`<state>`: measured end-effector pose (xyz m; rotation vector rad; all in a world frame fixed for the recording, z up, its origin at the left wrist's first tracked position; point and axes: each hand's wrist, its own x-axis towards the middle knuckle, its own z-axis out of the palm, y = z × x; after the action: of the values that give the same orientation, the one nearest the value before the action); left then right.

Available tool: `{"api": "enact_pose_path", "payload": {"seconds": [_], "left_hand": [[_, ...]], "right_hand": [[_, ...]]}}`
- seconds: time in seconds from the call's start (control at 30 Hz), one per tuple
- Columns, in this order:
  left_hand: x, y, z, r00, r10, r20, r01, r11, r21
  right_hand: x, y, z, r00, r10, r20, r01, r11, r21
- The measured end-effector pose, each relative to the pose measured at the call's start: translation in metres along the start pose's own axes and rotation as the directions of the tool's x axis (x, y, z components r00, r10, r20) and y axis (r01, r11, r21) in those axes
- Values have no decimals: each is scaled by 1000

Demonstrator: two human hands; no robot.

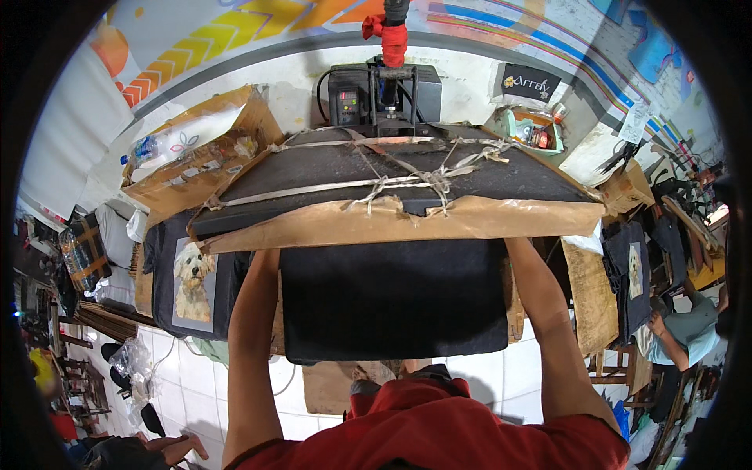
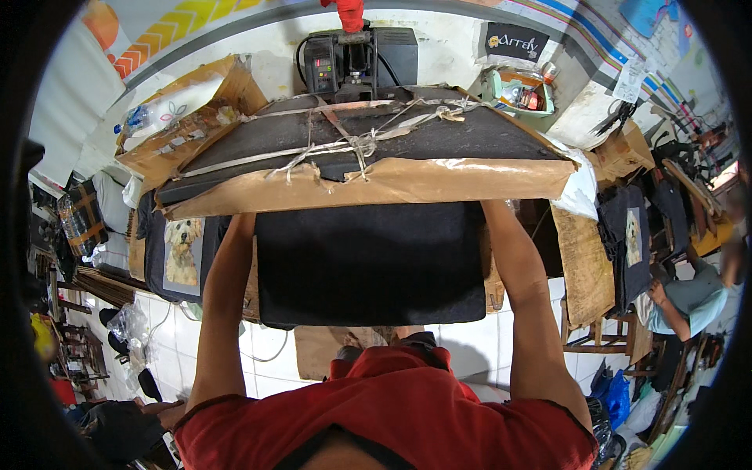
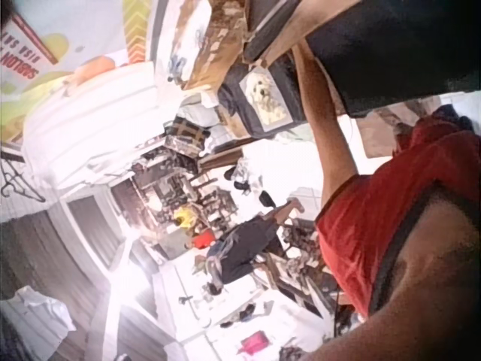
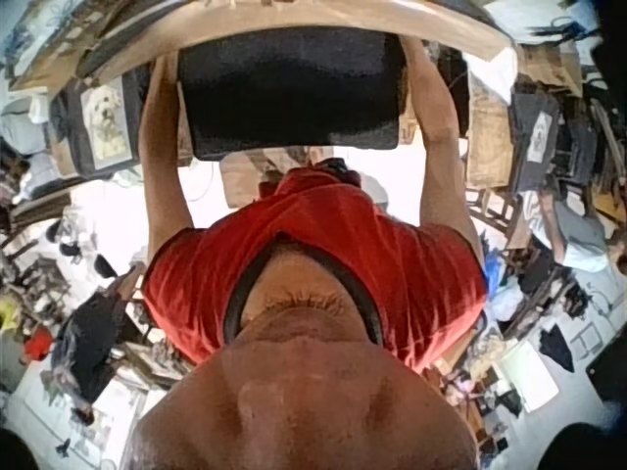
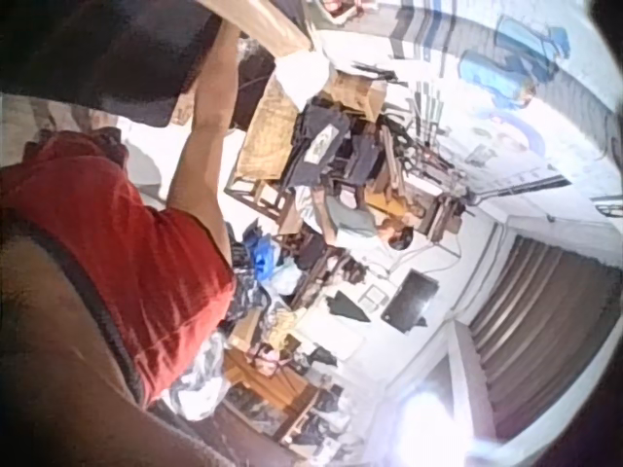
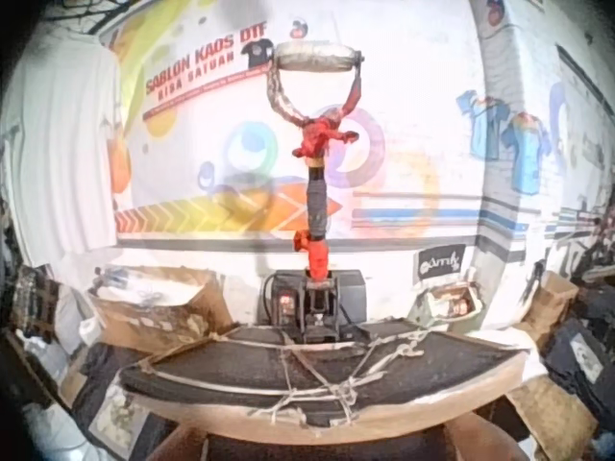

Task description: The person places black t-shirts on a heat press, aligns a dog image transfer, and presses the machine to apply the design. They repeat this process for multiple shirts, removing each finished shirt and stacking them.

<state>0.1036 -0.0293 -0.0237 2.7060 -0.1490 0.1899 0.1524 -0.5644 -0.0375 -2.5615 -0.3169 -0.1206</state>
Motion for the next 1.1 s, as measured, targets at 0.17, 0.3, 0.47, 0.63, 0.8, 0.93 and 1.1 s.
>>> {"api": "enact_pose_path", "payload": {"seconds": [0.17,0.3,0.47,0.63,0.8,0.93,1.1], "left_hand": [[2,-8,7,1000,7,0,-7,1000,-13],[-3,2,1,999,26,-24,-27,999,-40],[-82,58,-16,977,157,-148,-189,953,-235],[-158,89,-2,996,37,-86,-42,997,-64],[-159,77,7,994,54,-92,-59,997,-51],[-159,80,5,994,43,-105,-49,997,-55],[-195,105,-3,996,-34,-82,33,999,-14]], "right_hand": [[4,18,0,999,31,9,-31,1000,-2],[-8,-8,-6,999,38,10,-37,999,-17],[-91,-98,-12,995,50,81,-46,998,-52],[-159,-124,11,998,1,-60,-8,994,-111],[-152,-103,29,999,36,-24,-40,976,-214],[-154,-114,21,999,15,-33,-22,974,-225],[-207,-149,19,993,97,61,-74,950,-302]]}}
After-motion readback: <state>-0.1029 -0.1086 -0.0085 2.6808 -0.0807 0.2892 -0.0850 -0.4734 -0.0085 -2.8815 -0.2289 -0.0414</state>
